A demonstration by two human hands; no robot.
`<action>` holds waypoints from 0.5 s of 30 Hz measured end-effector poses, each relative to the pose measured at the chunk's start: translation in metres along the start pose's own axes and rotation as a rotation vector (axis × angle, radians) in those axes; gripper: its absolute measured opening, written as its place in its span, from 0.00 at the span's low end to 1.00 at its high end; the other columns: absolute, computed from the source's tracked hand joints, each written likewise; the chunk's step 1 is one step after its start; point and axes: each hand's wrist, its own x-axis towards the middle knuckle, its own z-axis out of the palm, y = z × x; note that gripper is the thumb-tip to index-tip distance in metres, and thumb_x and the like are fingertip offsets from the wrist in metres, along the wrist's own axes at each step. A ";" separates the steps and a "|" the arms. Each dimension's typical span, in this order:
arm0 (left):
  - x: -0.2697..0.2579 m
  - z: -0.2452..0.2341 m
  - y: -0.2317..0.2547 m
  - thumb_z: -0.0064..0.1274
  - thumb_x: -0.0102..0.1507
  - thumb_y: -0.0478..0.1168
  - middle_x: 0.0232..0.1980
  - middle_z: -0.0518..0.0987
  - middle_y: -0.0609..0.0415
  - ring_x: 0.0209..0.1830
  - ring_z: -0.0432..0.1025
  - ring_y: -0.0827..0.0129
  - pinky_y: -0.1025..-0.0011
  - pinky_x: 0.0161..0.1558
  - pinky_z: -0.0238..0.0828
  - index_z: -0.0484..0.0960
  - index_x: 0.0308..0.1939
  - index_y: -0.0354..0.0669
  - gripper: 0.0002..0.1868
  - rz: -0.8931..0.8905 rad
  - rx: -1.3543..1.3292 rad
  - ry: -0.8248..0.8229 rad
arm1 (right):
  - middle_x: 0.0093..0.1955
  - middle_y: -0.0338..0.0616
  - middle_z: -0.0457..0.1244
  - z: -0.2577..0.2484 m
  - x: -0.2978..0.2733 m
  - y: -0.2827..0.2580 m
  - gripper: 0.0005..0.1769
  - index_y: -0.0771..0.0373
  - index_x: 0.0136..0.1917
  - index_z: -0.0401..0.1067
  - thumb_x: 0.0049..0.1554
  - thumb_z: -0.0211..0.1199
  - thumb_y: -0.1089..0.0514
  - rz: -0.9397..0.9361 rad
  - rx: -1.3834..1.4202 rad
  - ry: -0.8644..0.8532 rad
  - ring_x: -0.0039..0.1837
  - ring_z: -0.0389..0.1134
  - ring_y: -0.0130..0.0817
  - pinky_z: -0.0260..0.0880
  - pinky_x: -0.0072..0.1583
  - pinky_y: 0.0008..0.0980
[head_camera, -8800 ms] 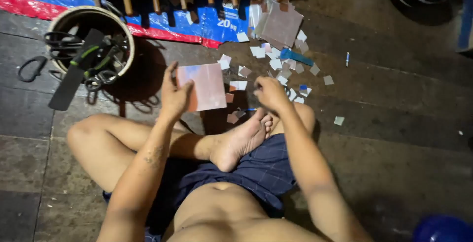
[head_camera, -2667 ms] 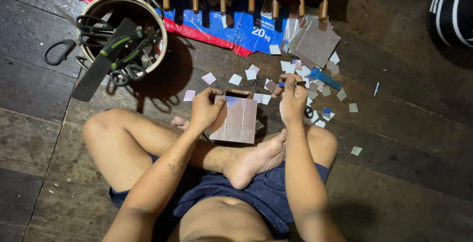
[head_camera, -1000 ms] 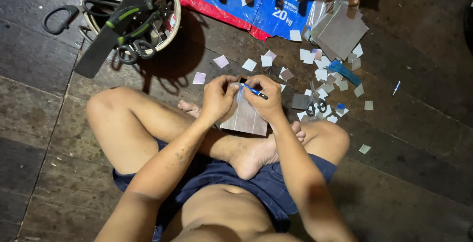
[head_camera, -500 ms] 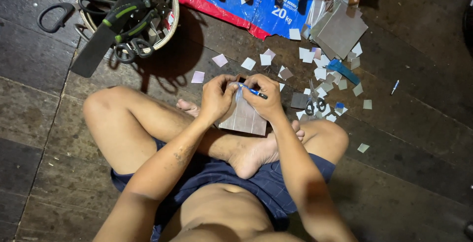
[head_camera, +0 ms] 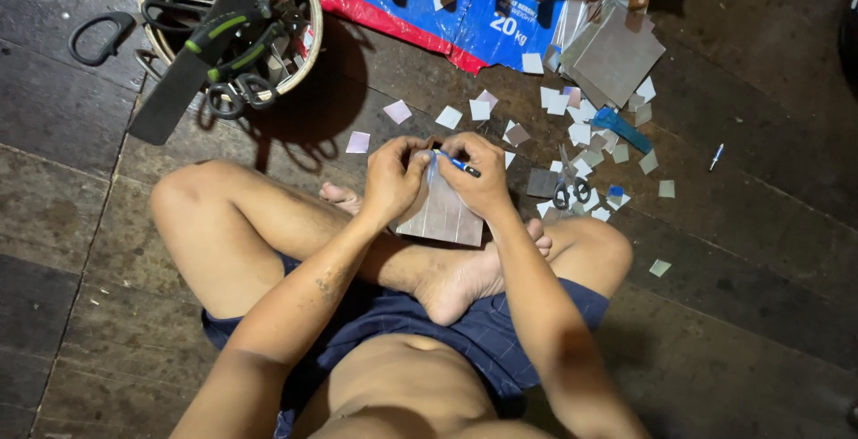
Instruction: Marking and cutting reflective sheets to size for insertion into wooden frames.
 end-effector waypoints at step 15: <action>0.002 0.001 -0.001 0.62 0.60 0.34 0.38 0.83 0.42 0.45 0.79 0.41 0.54 0.46 0.76 0.86 0.43 0.42 0.08 0.016 0.038 0.009 | 0.40 0.49 0.70 -0.040 -0.035 0.025 0.12 0.62 0.34 0.69 0.50 0.73 0.67 0.064 0.018 0.125 0.44 0.74 0.45 0.72 0.48 0.37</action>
